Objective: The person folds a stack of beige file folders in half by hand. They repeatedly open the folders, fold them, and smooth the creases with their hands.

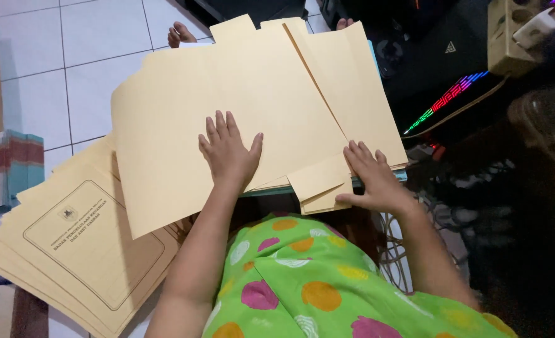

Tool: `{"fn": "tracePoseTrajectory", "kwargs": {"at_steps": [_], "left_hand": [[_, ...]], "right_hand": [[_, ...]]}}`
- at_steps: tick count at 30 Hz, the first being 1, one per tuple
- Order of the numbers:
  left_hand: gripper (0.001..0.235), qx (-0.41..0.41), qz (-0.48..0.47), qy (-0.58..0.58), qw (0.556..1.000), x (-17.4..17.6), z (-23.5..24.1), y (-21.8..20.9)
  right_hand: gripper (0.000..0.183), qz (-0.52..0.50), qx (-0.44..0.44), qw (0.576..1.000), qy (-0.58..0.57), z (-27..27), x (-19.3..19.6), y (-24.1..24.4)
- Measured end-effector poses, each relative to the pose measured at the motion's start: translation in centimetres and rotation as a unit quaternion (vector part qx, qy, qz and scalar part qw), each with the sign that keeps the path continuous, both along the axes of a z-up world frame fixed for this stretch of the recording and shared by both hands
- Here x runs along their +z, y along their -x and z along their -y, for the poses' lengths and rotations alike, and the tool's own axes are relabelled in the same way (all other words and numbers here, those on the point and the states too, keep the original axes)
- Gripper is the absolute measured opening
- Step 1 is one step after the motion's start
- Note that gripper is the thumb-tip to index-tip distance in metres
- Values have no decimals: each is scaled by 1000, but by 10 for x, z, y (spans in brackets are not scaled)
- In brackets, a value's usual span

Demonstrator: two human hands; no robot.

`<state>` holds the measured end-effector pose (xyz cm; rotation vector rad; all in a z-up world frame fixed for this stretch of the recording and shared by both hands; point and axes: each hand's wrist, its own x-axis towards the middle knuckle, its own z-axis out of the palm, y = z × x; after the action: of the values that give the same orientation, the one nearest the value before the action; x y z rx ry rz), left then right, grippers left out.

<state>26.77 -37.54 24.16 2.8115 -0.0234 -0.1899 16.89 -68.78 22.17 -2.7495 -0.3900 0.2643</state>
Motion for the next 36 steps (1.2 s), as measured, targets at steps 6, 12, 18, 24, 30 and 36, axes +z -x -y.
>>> {"fn": "tracePoseTrajectory", "kwargs": {"at_steps": [6,12,18,24,30,36], "left_hand": [[87,-5,10,14,1000,-5,-2,0],[86,-6,18,22,1000,-7,-4,0],[87,-9,17,20,1000,-6,-4,-1],[87,-13,3,17,1000,2,-4,2],[87,-4,0,27,1000,4,-4,3],[85,-4,2,30,1000,3,-4,3]], "right_hand": [[120,38,-57,998,-15,-22,-9,-2],[91,80,-122,987,-72,-41,-8,-30],[89,67,-155,985,26,-64,-23,-77],[131,-47,-80,996,13,-48,12,-38],[133,-14,-52,998,-46,-27,-10,-9],[99,56,-148,976,-148,-40,-5,-17]]}}
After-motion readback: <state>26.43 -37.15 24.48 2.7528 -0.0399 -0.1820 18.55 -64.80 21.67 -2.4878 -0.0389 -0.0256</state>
